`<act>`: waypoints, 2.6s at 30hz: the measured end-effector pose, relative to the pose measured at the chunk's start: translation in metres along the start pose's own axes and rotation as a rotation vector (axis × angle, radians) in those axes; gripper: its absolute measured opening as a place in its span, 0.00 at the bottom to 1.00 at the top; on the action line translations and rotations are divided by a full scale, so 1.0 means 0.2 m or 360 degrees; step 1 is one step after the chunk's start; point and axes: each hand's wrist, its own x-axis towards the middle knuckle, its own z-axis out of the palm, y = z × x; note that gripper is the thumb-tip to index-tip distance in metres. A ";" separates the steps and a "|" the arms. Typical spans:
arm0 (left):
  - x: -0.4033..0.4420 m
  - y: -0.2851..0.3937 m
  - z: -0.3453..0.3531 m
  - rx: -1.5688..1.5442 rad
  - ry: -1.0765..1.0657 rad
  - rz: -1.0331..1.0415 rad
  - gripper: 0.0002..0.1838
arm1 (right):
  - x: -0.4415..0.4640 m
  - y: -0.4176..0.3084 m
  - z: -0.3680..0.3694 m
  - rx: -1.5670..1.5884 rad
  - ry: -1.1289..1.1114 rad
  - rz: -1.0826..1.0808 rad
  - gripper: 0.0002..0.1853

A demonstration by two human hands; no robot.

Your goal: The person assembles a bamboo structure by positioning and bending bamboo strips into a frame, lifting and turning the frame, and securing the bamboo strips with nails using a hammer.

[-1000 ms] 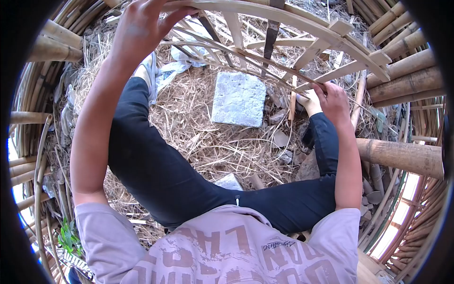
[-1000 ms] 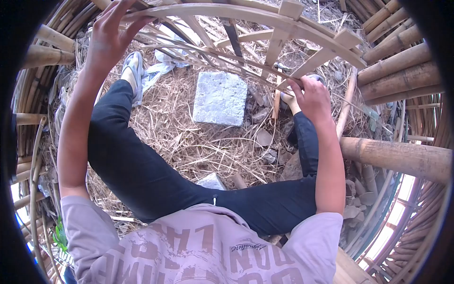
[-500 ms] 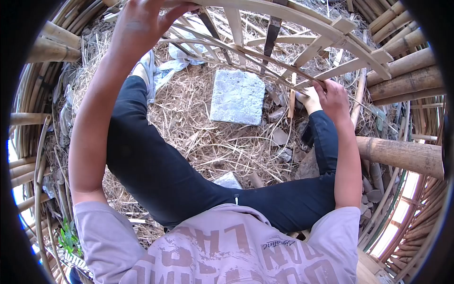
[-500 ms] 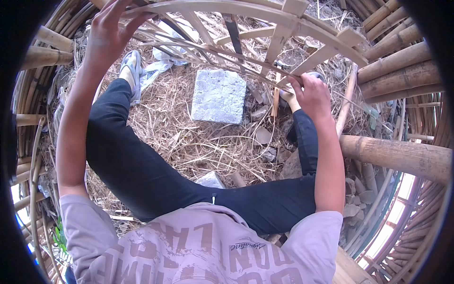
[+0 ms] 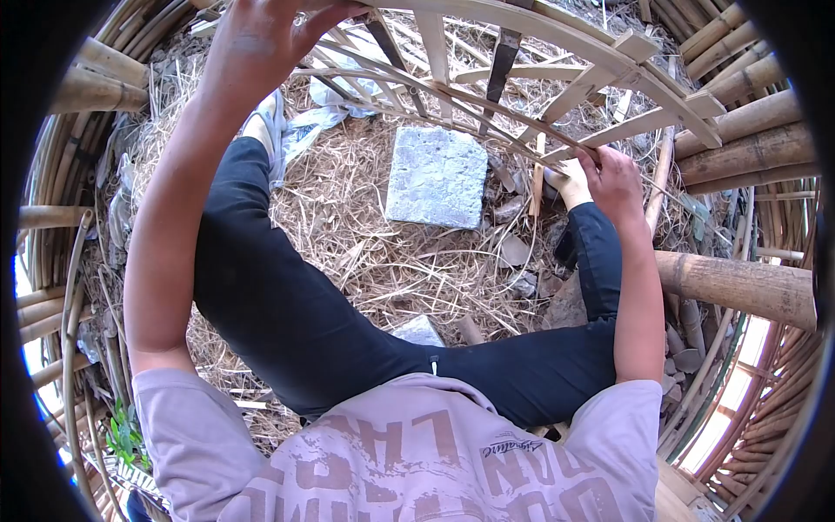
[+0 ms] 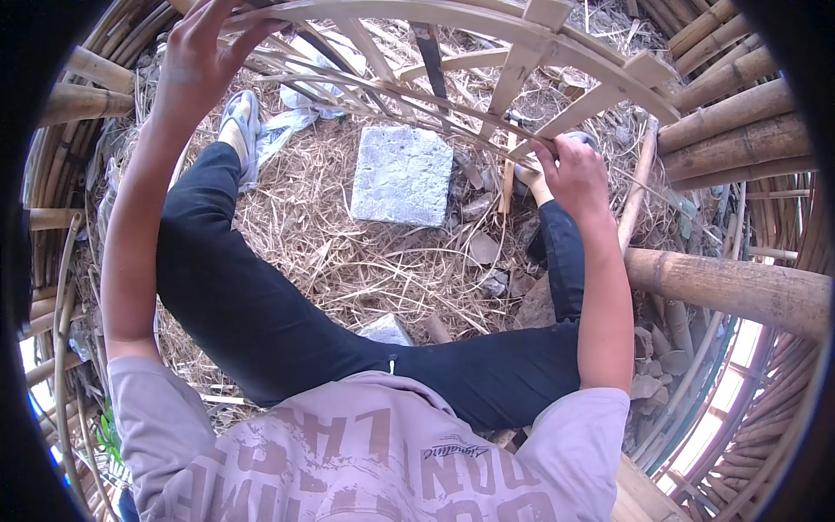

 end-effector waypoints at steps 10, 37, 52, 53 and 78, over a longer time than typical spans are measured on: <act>0.00 -0.02 0.01 -0.0028 0.0032 0.0037 0.20 | 0.00 0.00 0.01 0.0007 -0.0012 0.0013 0.20; -0.01 -0.01 -0.01 -0.0060 0.0042 0.0054 0.23 | 0.00 -0.04 -0.04 0.0002 -0.0159 0.0106 0.16; 0.00 -0.01 -0.01 -0.0027 0.0024 0.0049 0.23 | 0.00 -0.01 -0.02 0.0031 -0.0157 0.0088 0.15; 0.00 -0.01 -0.01 -0.0024 0.0032 0.0061 0.23 | 0.00 -0.02 -0.02 0.0028 -0.0164 0.0099 0.15; 0.00 0.00 -0.01 -0.0041 0.0031 0.0066 0.23 | 0.00 -0.05 -0.04 0.0073 -0.0162 0.0121 0.17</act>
